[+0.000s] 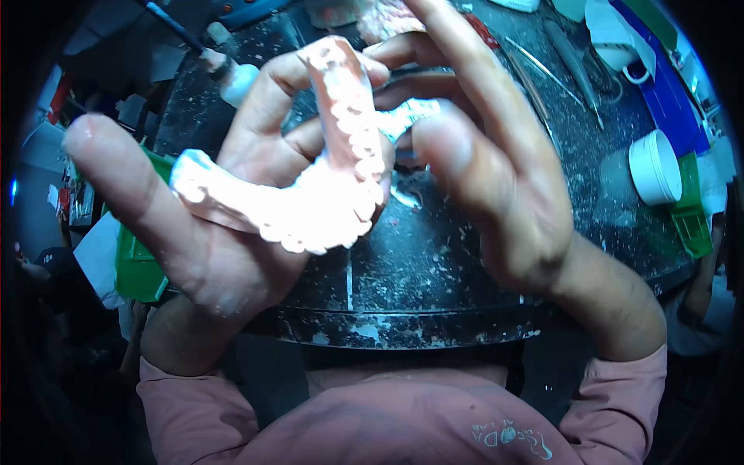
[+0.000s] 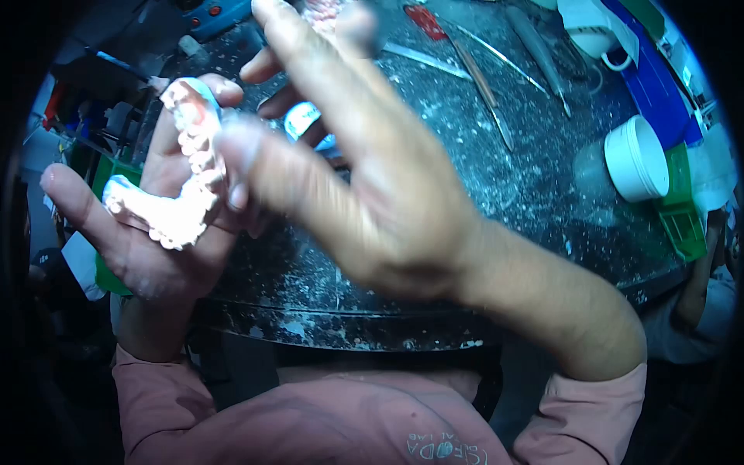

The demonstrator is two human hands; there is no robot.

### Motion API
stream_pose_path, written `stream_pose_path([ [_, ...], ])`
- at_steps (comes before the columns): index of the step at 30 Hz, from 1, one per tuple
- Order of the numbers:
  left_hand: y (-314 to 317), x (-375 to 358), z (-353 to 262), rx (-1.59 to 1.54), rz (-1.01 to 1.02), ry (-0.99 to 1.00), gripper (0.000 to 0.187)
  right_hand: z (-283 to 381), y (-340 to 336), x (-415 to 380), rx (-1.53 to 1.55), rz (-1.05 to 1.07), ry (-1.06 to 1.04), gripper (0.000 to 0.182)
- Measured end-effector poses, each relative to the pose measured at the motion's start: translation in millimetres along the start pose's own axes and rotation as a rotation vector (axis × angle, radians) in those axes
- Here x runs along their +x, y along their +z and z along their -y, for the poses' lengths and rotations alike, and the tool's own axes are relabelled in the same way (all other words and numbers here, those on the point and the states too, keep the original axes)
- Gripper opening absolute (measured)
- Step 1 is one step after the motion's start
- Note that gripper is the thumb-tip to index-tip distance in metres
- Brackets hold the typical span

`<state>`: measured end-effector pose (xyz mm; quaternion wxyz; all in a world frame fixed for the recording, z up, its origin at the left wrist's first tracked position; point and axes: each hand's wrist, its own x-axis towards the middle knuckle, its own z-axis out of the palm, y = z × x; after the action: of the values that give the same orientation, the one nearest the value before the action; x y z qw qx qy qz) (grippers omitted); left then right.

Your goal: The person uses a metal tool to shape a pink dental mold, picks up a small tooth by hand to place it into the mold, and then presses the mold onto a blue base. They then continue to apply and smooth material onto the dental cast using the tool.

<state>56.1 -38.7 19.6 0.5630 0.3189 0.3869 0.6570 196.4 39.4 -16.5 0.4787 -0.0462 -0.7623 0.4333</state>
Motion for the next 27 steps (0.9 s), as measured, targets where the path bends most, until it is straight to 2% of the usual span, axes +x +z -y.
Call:
stream_pose_path([
  [2, -1, -1, -4, -0.006, -0.036, 0.024, 0.12, -4, 6, 0, -0.079, -0.029, -0.106, 0.068],
  [3, -9, -2, -4, -0.071, 0.104, 0.055, 0.12, -5, 6, 1, -0.13, 0.123, -0.185, 0.089],
  [4, -11, -3, -7, -0.081, 0.105, 0.063, 0.121, -7, 9, 0, -0.184, 0.274, -0.262, 0.113],
  [5, -13, -4, -9, -0.092, 0.106, 0.067, 0.122, -10, 21, -4, -0.168, 0.242, -0.298, 0.113],
  [6, -41, 4, -7, -0.104, 0.483, 0.124, 0.124, -2, 21, -6, -0.201, 0.274, -0.254, 0.115],
  [7, -43, 6, -7, -0.057, 0.551, 0.181, 0.123, 6, 20, -7, -0.235, 0.304, -0.205, 0.117],
  [10, -40, 2, -8, 0.026, 0.457, 0.227, 0.121, 7, 20, -9, -0.257, 0.332, -0.19, 0.119],
  [13, -39, 2, -6, 0.005, 0.552, 0.26, 0.121, 7, 18, -9, -0.274, 0.351, -0.176, 0.119],
  [18, -8, -9, -1, 0.39, -0.117, 0.265, 0.121, 4, 20, -10, -0.178, 0.321, -0.151, 0.116],
  [21, -13, -9, 0, 0.382, -0.062, 0.258, 0.119, 3, 19, -9, -0.206, 0.313, -0.195, 0.113],
  [25, -15, -9, 0, 0.353, -0.115, 0.263, 0.119, 6, 18, -6, -0.248, 0.312, -0.205, 0.109],
  [27, -30, -5, -8, 0.145, 0.438, 0.339, 0.119, 7, 18, -6, -0.25, 0.305, -0.213, 0.109],
])
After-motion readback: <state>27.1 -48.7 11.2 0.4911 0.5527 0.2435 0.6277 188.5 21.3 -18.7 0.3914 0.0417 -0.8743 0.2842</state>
